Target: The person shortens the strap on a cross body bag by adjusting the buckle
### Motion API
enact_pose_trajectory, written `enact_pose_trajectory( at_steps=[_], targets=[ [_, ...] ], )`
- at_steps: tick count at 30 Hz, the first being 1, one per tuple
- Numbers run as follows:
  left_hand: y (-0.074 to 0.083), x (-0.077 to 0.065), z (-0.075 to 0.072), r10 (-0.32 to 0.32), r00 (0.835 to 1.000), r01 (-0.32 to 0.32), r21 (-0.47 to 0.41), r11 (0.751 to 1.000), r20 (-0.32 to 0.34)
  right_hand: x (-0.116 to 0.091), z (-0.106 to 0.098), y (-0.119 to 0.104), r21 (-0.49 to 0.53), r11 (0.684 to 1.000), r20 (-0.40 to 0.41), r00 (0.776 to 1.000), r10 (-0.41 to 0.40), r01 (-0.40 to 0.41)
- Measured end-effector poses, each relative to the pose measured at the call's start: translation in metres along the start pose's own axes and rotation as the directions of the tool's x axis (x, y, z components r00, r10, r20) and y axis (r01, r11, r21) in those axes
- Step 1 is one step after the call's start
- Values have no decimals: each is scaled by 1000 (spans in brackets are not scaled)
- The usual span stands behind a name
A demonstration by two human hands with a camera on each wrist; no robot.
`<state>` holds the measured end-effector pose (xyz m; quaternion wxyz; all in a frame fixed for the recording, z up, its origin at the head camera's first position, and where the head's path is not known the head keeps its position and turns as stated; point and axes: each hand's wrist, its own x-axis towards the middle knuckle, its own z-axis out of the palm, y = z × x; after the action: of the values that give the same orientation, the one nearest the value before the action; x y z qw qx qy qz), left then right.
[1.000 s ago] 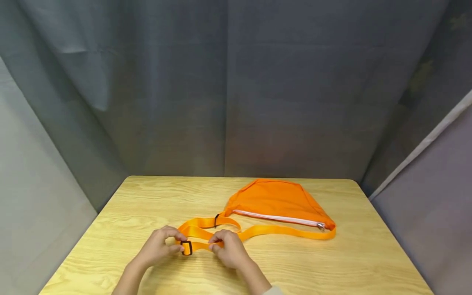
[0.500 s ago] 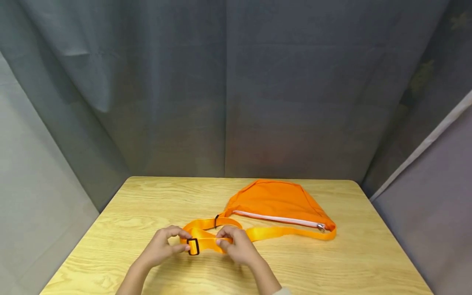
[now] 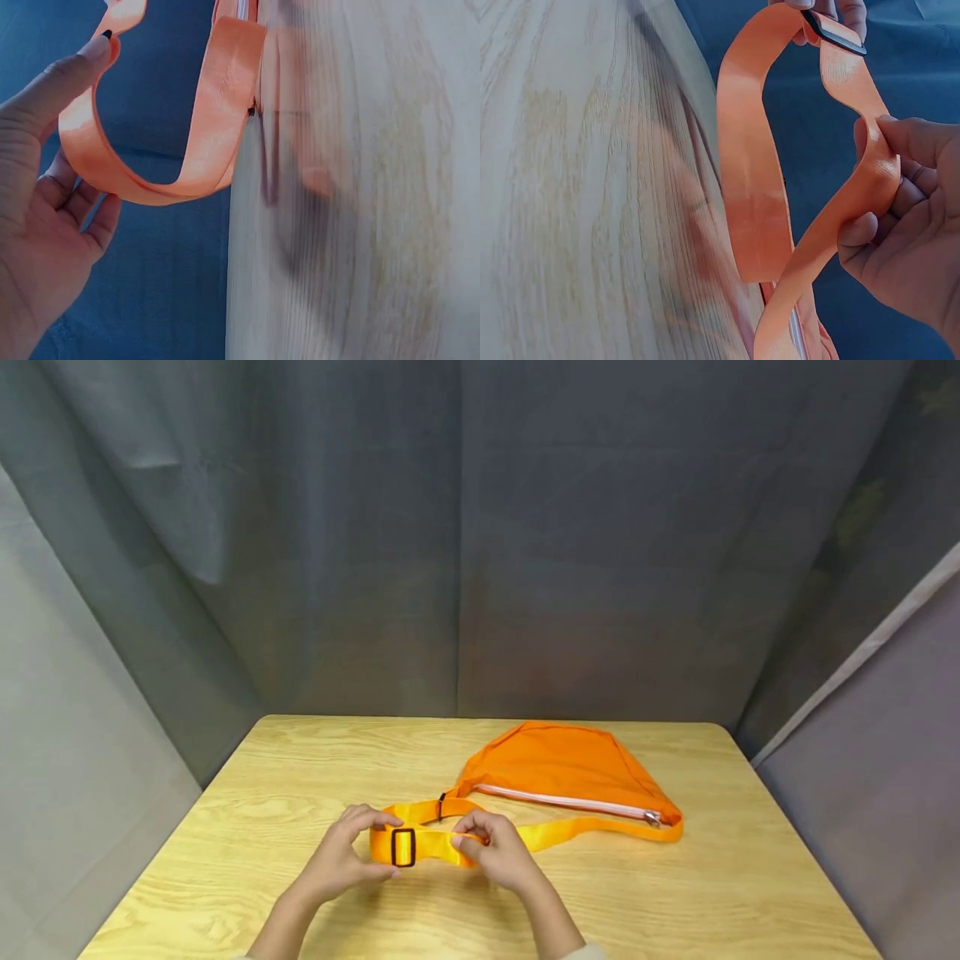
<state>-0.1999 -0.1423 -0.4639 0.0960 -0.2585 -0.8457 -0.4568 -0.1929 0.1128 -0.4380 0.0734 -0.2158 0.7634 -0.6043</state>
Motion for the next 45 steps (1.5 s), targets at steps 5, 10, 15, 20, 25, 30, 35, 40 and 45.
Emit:
enact_pose_trajectory(
  at_steps=[5,10,15,20,25,30,35,40,45],
  targets=[
    [-1,-1,2,14,1000,-13,21,1000,-14,1,-1,3,34,999,5,1000,5,-5],
    [-1,-1,1,28,999,-28,-1,1000,-29,3,-1,6,39,999,-2,1000,4,-4],
    [-5,-4,-1,-13,1000,12,-39,999,-12,3,1,9,53,998,13,1000,15,-16],
    [-6,-3,-1,-54,998,55,-61,997,17,3,1,9,61,998,8,1000,27,-28],
    [3,-3,-2,-76,997,76,-55,996,11,4,0,8,55,998,15,999,36,-37],
    [26,1,-10,-67,998,68,-58,996,22,4,-3,4,36,999,2,999,34,-34],
    [34,0,-13,-65,998,67,-60,996,26,3,-3,4,41,998,12,999,42,-43],
    [31,-1,-12,-55,998,57,-73,996,30,1,-3,4,49,998,17,999,43,-44],
    [32,-1,-11,-41,999,43,-74,996,24,-1,-4,4,55,998,18,999,35,-36]
  ],
)
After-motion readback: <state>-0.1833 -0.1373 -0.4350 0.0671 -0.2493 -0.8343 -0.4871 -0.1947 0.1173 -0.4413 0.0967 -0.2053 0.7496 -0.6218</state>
